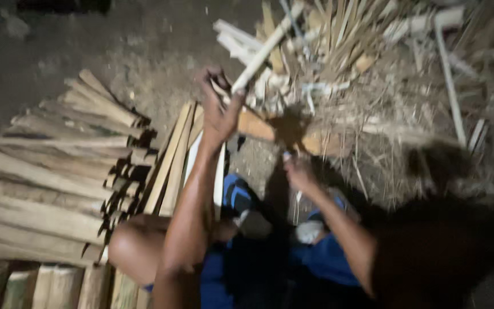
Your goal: The person sits on the ground and uses a machete to split bamboo poles into thin strips. The person repeatedly strikes the bamboo against a wooden block to separate it into smaller pieces.
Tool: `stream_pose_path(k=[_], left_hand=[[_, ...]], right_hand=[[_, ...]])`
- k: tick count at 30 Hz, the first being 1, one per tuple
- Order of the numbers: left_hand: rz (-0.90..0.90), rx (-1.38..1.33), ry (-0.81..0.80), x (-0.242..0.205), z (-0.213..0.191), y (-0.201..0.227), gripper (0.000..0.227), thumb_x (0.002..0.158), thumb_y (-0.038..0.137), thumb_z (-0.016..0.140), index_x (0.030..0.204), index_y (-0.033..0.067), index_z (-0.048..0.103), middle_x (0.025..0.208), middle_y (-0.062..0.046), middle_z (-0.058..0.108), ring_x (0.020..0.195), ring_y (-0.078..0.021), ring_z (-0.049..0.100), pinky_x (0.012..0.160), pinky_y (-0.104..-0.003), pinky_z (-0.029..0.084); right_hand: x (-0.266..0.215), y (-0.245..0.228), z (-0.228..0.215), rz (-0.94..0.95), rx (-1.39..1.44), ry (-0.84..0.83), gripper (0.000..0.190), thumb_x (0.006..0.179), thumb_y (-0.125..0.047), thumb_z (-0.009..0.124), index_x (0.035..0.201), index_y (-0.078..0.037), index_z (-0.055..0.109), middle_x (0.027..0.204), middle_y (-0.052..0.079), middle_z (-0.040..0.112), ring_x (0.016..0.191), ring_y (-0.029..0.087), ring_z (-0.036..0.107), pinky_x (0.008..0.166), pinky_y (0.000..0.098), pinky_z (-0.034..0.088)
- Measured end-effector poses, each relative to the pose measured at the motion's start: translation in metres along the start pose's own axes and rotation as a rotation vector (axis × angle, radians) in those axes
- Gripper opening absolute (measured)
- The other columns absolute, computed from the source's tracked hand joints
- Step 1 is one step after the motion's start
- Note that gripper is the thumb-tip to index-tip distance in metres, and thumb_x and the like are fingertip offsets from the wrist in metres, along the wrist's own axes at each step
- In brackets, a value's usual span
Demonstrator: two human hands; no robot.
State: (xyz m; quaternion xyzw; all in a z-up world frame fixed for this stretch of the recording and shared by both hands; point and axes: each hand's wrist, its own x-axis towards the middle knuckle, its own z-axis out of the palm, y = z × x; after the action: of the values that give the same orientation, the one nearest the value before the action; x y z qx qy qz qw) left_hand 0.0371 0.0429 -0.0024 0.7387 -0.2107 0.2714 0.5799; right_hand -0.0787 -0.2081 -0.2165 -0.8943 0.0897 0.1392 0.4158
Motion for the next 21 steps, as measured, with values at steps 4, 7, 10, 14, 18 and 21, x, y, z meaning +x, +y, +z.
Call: stream_pose_path(k=[4, 7, 10, 14, 18, 21], left_hand=[[-0.078, 0.137, 0.097, -0.007, 0.01, 0.01, 0.047, 0.094, 0.019, 0.083, 0.119, 0.0013, 0.047, 0.107, -0.01, 0.052, 0.095, -0.0203, 0.053, 0.085, -0.034, 0.048], [-0.187, 0.063, 0.105, 0.005, 0.009, 0.004, 0.044, 0.092, 0.018, 0.086, 0.113, 0.0035, 0.049, 0.1, -0.009, 0.056, 0.09, -0.0207, 0.056, 0.082, -0.035, 0.05], [-0.107, 0.1, 0.153, 0.008, 0.01, -0.002, 0.043, 0.094, 0.015, 0.084, 0.117, 0.0038, 0.049, 0.105, -0.011, 0.057, 0.095, -0.0226, 0.058, 0.086, -0.037, 0.051], [-0.143, 0.204, 0.232, 0.02, 0.016, -0.009, 0.055, 0.092, 0.018, 0.085, 0.127, 0.0039, 0.045, 0.108, -0.008, 0.059, 0.095, -0.02, 0.061, 0.084, -0.036, 0.053], [-0.161, 0.147, 0.436, 0.013, 0.028, -0.03, 0.068, 0.094, 0.017, 0.083, 0.142, 0.0043, 0.037, 0.122, -0.013, 0.048, 0.108, -0.0234, 0.056, 0.092, -0.039, 0.054], [-0.349, -0.022, 0.473, 0.006, 0.02, -0.063, 0.07, 0.093, 0.022, 0.081, 0.143, 0.006, 0.035, 0.126, -0.013, 0.054, 0.109, -0.0239, 0.06, 0.09, -0.039, 0.06]], right_hand=[[-0.037, -0.029, 0.025, -0.181, 0.132, 0.092, 0.045, 0.106, -0.045, 0.038, 0.116, -0.006, 0.059, 0.082, 0.023, 0.068, 0.075, 0.04, 0.066, 0.07, 0.0548, 0.051], [-0.012, -0.026, 0.047, -0.871, -0.459, 0.663, 0.043, 0.121, -0.033, 0.03, 0.128, 0.004, 0.051, 0.109, 0.033, 0.069, 0.099, 0.045, 0.067, 0.087, 0.0507, 0.055], [0.026, 0.001, 0.054, 0.2, 0.027, 0.053, 0.052, 0.114, -0.043, 0.037, 0.106, -0.001, 0.067, 0.089, 0.02, 0.071, 0.081, 0.036, 0.073, 0.074, 0.0507, 0.058], [0.052, 0.013, 0.04, 0.227, 0.015, 0.037, 0.048, 0.111, -0.044, 0.038, 0.11, -0.003, 0.065, 0.096, 0.021, 0.07, 0.087, 0.04, 0.071, 0.078, 0.0511, 0.056], [0.041, 0.009, 0.054, -0.089, 0.095, 0.188, 0.046, 0.109, -0.043, 0.04, 0.111, -0.004, 0.065, 0.1, 0.023, 0.069, 0.093, 0.044, 0.067, 0.082, 0.0518, 0.053], [0.045, 0.017, 0.081, -0.094, 0.104, 0.244, 0.045, 0.108, -0.042, 0.041, 0.113, -0.005, 0.064, 0.103, 0.024, 0.069, 0.097, 0.046, 0.065, 0.084, 0.0523, 0.051]])
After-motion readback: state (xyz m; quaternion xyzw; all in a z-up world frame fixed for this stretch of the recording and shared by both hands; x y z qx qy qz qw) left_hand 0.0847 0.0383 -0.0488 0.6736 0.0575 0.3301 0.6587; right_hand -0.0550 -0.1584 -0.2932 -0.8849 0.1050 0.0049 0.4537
